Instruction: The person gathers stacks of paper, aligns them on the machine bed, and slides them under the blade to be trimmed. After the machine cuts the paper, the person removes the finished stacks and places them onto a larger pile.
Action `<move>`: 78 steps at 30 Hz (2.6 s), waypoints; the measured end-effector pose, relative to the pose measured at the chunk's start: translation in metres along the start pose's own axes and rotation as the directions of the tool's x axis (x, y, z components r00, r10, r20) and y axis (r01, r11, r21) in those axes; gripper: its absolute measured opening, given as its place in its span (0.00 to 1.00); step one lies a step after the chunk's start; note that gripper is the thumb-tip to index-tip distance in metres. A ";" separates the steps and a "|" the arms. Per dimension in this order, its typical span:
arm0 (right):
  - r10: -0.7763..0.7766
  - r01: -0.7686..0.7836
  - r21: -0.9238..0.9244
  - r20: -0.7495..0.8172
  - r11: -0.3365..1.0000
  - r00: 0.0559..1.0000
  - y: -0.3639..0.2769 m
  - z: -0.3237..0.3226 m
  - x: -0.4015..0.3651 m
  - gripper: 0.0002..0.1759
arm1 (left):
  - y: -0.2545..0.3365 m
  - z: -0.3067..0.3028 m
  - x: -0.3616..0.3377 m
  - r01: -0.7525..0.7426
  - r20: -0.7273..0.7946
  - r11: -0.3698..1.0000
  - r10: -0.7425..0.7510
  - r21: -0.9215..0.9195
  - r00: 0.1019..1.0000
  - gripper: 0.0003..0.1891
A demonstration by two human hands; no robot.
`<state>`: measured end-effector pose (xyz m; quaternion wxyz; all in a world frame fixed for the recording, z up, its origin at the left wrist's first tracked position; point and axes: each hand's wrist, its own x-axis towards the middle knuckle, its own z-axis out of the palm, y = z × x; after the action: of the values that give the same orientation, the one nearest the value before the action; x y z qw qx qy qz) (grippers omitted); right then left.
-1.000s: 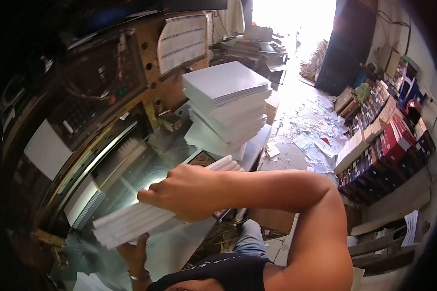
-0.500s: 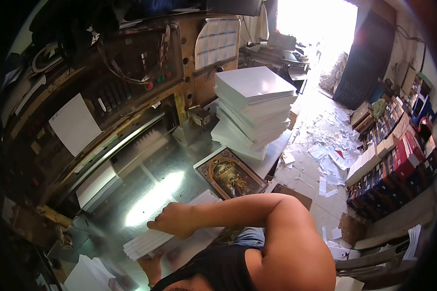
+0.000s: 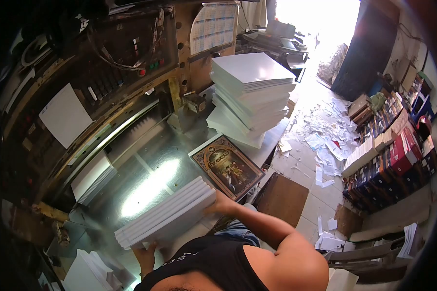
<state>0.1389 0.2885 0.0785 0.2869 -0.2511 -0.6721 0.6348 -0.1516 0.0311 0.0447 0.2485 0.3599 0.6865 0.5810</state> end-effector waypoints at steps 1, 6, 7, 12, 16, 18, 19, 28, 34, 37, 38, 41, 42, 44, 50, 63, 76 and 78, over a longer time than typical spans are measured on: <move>0.001 -0.004 -0.054 -0.063 0.999 0.998 0.004 0.003 0.000 0.41 | -0.004 0.003 0.002 -0.022 -0.028 1.000 0.023 0.010 0.999 0.44; 0.077 -0.126 -0.222 -0.216 0.967 0.973 -0.011 0.019 -0.004 0.35 | 0.015 0.014 0.002 0.070 -0.136 0.987 -0.090 -0.148 0.987 0.41; 0.043 -0.102 -0.250 -0.229 0.963 0.972 -0.008 0.022 -0.005 0.36 | 0.018 0.012 0.002 0.060 -0.148 0.991 -0.078 -0.123 0.986 0.41; 0.076 -0.147 -0.290 -0.243 0.946 0.967 -0.020 0.033 -0.017 0.40 | 0.007 -0.002 -0.004 -0.014 -0.077 0.999 0.010 -0.051 0.997 0.42; 0.023 -0.097 -0.252 -0.282 0.963 0.959 -0.010 0.035 -0.023 0.43 | 0.006 0.000 -0.007 -0.027 -0.150 1.000 0.025 -0.009 0.988 0.41; -0.134 0.048 -0.259 -0.328 0.965 0.935 0.019 0.044 -0.025 0.44 | 0.011 0.019 -0.013 -0.042 -0.241 0.980 -0.007 -0.195 0.971 0.39; -0.112 0.033 -0.253 -0.305 0.967 0.946 0.026 0.043 -0.026 0.43 | 0.014 0.020 -0.015 -0.043 -0.251 0.979 -0.009 -0.201 0.968 0.37; 0.026 -0.110 -0.402 -0.210 0.909 0.977 0.027 0.034 -0.025 0.39 | -0.007 -0.006 -0.006 -0.083 -0.072 0.963 0.105 0.258 0.992 0.29; 0.018 -0.142 -0.393 -0.302 0.909 0.953 0.022 0.037 -0.021 0.36 | -0.002 0.026 -0.008 -0.088 -0.319 0.996 0.094 0.032 0.943 0.24; -0.237 0.004 -0.554 -0.350 0.833 0.906 0.038 0.042 -0.025 0.31 | 0.002 0.029 -0.021 -0.001 -0.332 0.995 -0.032 -0.099 0.943 0.25; -0.138 -0.054 -0.532 -0.314 0.845 0.939 0.057 0.038 -0.027 0.27 | -0.023 0.022 -0.023 0.007 -0.335 0.999 -0.021 -0.045 0.942 0.26; -0.105 -0.044 -0.362 -0.381 0.931 0.919 0.046 0.044 -0.028 0.23 | -0.010 0.028 -0.024 -0.033 -0.358 0.997 0.005 -0.071 0.934 0.28; -0.077 -0.056 -0.308 -0.405 0.950 0.911 0.053 0.047 -0.032 0.23 | -0.010 0.028 -0.026 -0.007 -0.351 0.994 -0.030 -0.105 0.936 0.31; -0.065 -0.056 -0.255 -0.444 0.965 0.894 0.061 0.049 -0.033 0.23 | -0.009 0.029 -0.025 0.011 -0.328 0.990 -0.058 -0.143 0.943 0.34; -0.087 -0.067 -0.318 -0.446 0.946 0.891 0.064 0.056 -0.039 0.23 | -0.010 0.022 -0.031 0.011 -0.272 0.992 -0.045 -0.127 0.961 0.31; -0.091 -0.046 -0.369 -0.345 0.928 0.934 0.048 0.040 -0.029 0.14 | 0.045 -0.026 0.004 -0.238 -0.121 0.971 0.241 0.038 0.963 0.52; -0.145 -0.038 -0.460 -0.356 0.887 0.923 0.060 0.039 -0.029 0.25 | 0.219 0.035 0.066 -0.548 0.595 0.539 0.103 0.640 0.797 0.38; -0.127 -0.041 -0.452 -0.335 0.891 0.934 0.060 0.040 -0.030 0.28 | 0.214 0.061 0.074 -0.602 0.637 0.575 0.172 0.554 0.751 0.33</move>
<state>0.1304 0.2436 0.0160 0.3517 -0.4061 -0.7434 0.3984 -0.1076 0.1410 0.2469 0.1174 0.7168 0.6642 0.1769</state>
